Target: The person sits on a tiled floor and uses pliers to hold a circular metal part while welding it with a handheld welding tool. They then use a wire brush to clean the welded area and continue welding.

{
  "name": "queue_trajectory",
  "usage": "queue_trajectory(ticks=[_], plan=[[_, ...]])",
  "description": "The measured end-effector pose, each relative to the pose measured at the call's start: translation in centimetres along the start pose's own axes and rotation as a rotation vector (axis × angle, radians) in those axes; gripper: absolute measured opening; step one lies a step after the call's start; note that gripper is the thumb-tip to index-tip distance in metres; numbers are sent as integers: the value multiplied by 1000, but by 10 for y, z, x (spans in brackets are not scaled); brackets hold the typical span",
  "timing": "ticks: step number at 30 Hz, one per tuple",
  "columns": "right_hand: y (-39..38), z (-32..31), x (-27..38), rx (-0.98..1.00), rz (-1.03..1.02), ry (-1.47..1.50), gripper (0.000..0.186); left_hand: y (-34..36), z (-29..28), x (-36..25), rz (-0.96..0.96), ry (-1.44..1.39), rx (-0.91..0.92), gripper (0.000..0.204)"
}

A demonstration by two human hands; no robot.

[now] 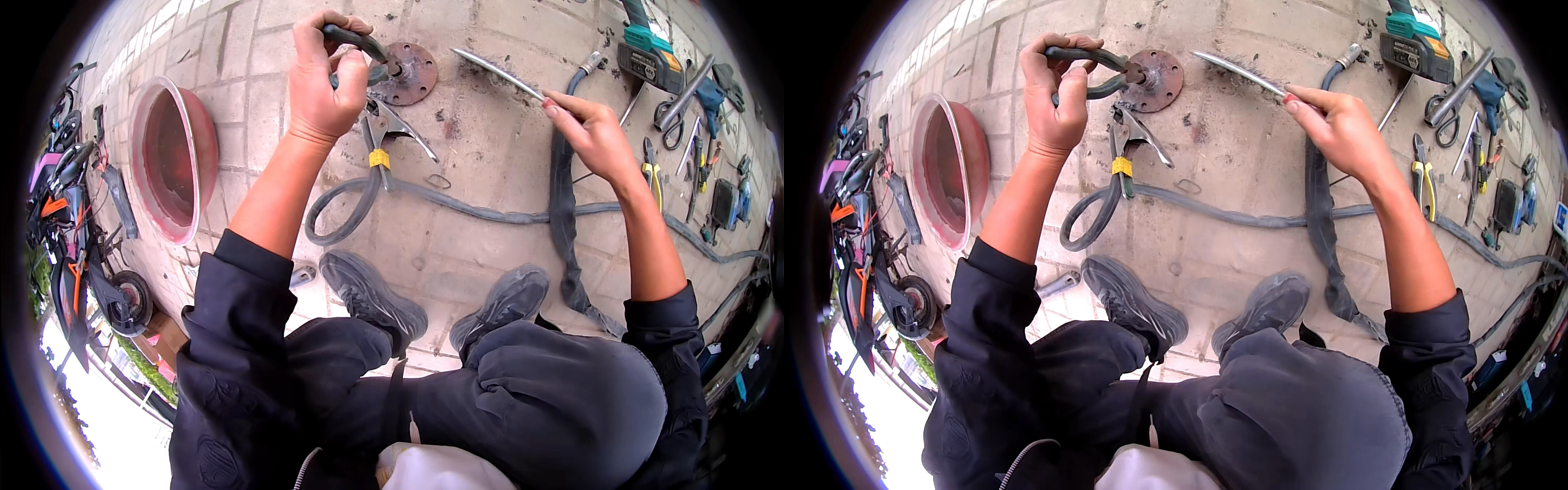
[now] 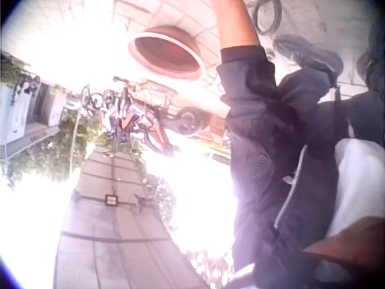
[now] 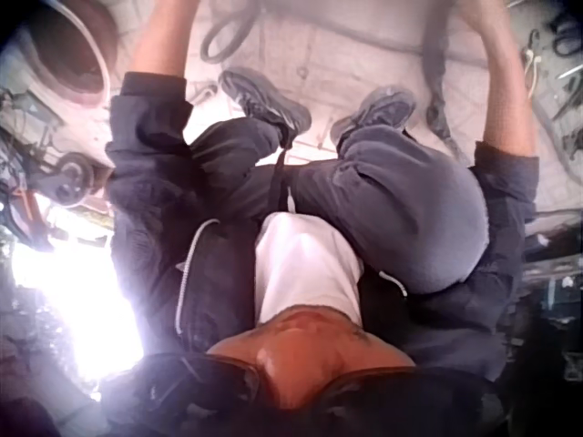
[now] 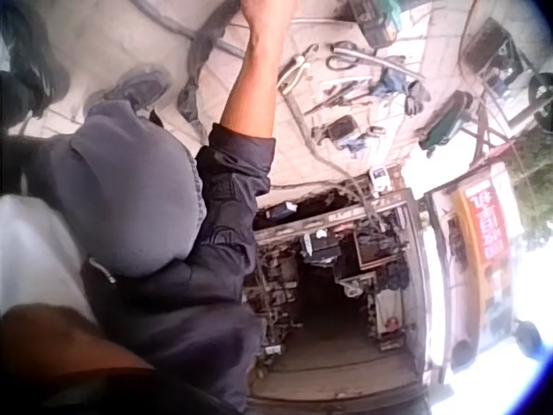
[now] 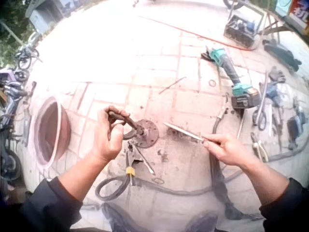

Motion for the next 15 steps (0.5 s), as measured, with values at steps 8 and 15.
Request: queue_trajectory(ticks=[8,15], plan=[[23,64,52,137,-149,-103,29,6,8,-2,13,-25,7,35],[-10,-57,1,-237,41,136,42,-3,-1,8,-15,-19,-28,37]])
Point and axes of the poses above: each hand's wrist, its own y-axis towards the middle knuckle, its own z-axis out of the palm, x = y × z, the point moved 7 cm from there along y, towards the middle knuckle, and after that the axes turned 4 degrees about z, right-handed, at the moved point
